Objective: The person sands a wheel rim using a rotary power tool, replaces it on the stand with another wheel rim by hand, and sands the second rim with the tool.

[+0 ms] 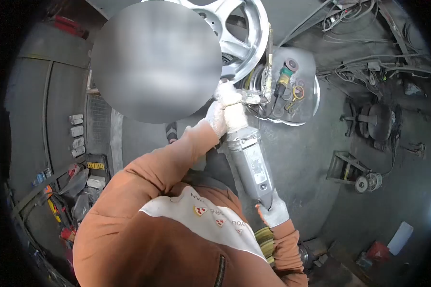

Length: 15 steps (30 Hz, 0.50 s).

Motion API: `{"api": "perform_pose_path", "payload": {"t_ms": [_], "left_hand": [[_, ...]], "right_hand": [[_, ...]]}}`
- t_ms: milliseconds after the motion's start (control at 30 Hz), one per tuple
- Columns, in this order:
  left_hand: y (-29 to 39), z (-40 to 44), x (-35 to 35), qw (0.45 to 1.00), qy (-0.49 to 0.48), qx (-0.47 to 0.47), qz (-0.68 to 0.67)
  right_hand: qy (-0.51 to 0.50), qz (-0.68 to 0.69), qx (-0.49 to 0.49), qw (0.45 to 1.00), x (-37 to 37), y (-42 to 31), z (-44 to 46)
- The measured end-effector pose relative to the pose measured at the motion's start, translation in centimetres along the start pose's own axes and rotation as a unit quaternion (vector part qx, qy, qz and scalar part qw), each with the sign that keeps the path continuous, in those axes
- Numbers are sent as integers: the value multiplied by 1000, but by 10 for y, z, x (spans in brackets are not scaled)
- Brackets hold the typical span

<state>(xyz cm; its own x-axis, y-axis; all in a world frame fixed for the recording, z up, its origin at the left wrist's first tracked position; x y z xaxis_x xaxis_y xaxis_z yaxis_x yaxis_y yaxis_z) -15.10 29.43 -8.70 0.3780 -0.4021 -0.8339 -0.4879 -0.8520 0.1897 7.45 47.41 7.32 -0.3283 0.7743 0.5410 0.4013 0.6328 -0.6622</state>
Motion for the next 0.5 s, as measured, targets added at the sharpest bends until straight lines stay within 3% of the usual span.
{"api": "perform_pose_path", "payload": {"t_ms": [100, 133, 200, 267, 333, 433, 500], "left_hand": [[18, -18, 35, 1000, 13, -16, -12], [26, -24, 46, 999, 29, -18, -23], [40, -34, 58, 1000, 18, 3, -9], [51, -45, 50, 1000, -6, 23, -7], [53, -46, 49, 999, 0, 38, -16], [39, -30, 40, 999, 25, 31, -18], [29, -22, 17, 999, 3, 48, -25]], "right_hand": [[-76, 26, -146, 986, -35, 14, -11], [-74, 26, -150, 986, -41, 8, -12], [-92, -18, -62, 994, -57, -21, -8], [-109, 21, -96, 989, -63, -40, -10], [-102, 4, -22, 995, -64, -65, -9], [-72, -109, -23, 991, -50, -65, -22], [-51, -70, -62, 994, -42, -85, -28]]}}
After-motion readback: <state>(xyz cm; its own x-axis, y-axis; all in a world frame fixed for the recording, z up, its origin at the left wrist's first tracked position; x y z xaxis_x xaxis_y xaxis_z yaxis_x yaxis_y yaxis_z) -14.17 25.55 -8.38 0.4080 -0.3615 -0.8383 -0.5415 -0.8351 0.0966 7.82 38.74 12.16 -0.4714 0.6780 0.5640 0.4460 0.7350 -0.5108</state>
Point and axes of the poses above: each hand's wrist, its own z-axis towards the middle knuckle, its own x-axis out of the back of the hand, y = z × x, the point moved 10 cm from there along z, towards the middle knuckle
